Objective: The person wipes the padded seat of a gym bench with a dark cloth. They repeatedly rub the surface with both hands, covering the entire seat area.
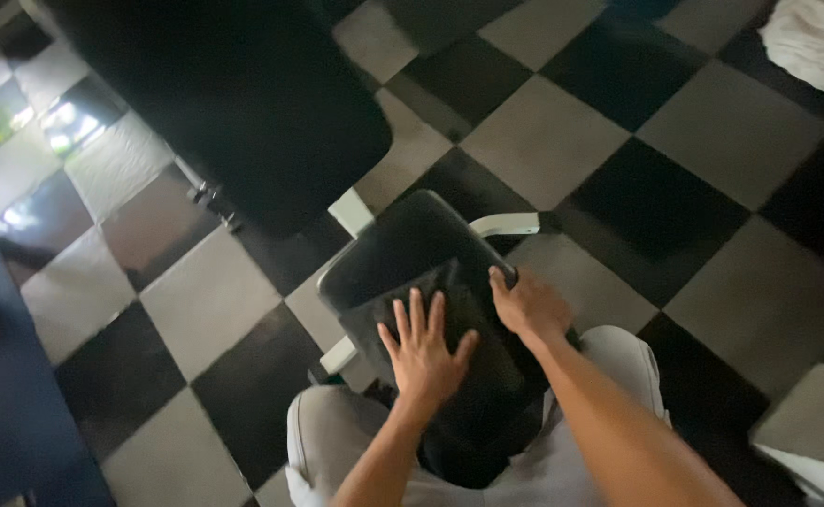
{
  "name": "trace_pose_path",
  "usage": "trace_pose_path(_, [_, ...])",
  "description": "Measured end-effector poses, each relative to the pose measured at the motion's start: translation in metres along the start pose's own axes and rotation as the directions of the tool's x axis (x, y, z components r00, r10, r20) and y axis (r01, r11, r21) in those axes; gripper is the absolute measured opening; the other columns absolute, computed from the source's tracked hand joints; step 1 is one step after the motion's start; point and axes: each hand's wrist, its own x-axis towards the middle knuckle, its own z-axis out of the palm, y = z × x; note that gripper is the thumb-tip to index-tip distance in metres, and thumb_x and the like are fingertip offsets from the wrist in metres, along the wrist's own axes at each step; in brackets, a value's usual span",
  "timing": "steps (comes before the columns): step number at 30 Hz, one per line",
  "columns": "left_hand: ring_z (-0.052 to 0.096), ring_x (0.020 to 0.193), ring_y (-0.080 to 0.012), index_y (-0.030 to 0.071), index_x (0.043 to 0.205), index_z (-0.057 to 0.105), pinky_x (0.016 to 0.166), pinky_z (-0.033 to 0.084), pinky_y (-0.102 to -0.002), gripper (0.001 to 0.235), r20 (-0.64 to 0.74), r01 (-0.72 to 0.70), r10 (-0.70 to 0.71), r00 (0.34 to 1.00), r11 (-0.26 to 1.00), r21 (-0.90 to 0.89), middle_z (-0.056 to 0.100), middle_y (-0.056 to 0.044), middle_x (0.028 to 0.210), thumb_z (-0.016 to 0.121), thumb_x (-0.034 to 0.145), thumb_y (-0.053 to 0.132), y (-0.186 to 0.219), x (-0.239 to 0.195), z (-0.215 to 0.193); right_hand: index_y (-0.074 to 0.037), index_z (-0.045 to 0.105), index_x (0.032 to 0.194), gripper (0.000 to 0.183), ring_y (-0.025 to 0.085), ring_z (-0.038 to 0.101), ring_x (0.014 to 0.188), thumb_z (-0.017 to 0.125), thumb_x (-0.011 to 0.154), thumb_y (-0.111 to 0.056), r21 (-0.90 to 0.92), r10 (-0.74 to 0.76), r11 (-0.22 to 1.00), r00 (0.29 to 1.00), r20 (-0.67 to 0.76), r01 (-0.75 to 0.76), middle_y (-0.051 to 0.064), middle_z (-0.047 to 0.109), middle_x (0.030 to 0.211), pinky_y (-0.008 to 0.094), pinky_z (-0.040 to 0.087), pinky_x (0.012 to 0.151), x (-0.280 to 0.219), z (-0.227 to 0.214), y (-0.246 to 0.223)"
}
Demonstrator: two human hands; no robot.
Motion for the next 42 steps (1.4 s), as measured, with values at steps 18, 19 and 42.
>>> trace_pose_path(18, [0.012,0.157,-0.0456,0.031,0.160,0.034,0.118,0.010,-0.077,0.079,0.007,-0.085,0.085,0.996,0.996,0.040,0.017,-0.016,0.171,0.047,0.093,0.070,-0.009,0.012,-0.004,0.002,0.071,0.109,0.069,0.036,0.075,0.088,0.033,0.112,-0.057,0.030,-0.079,0.996,0.993,-0.089,0.082,0.022,0.073,0.092,0.044,0.059,0.070,-0.011,-0.017,-0.013])
trace_pose_path(19, [0.012,0.157,-0.0456,0.031,0.160,0.034,0.118,0.010,-0.077,0.079,0.012,-0.090,0.090,0.996,0.995,0.035,0.017,-0.016,0.171,0.047,0.093,0.070,-0.014,0.028,-0.007,0.002,0.071,0.109,0.069,0.036,0.075,0.088,0.033,0.112,-0.057,0.026,-0.072,0.997,0.993,-0.090,0.075,0.022,0.073,0.092,0.044,0.059,0.070,-0.005,-0.012,-0.008])
trace_pose_path(42, [0.014,0.156,-0.0462,0.019,0.161,0.033,0.120,0.009,-0.072,0.080,-0.129,-0.055,0.052,0.990,0.998,-0.017,0.021,-0.020,0.169,0.045,0.098,0.067,-0.015,0.038,-0.006,-0.009,0.056,0.142,0.078,0.042,0.062,0.127,0.028,0.105,-0.072,-0.018,-0.029,0.999,0.996,-0.089,0.028,0.022,0.065,0.134,0.055,0.052,0.102,0.022,0.011,0.003])
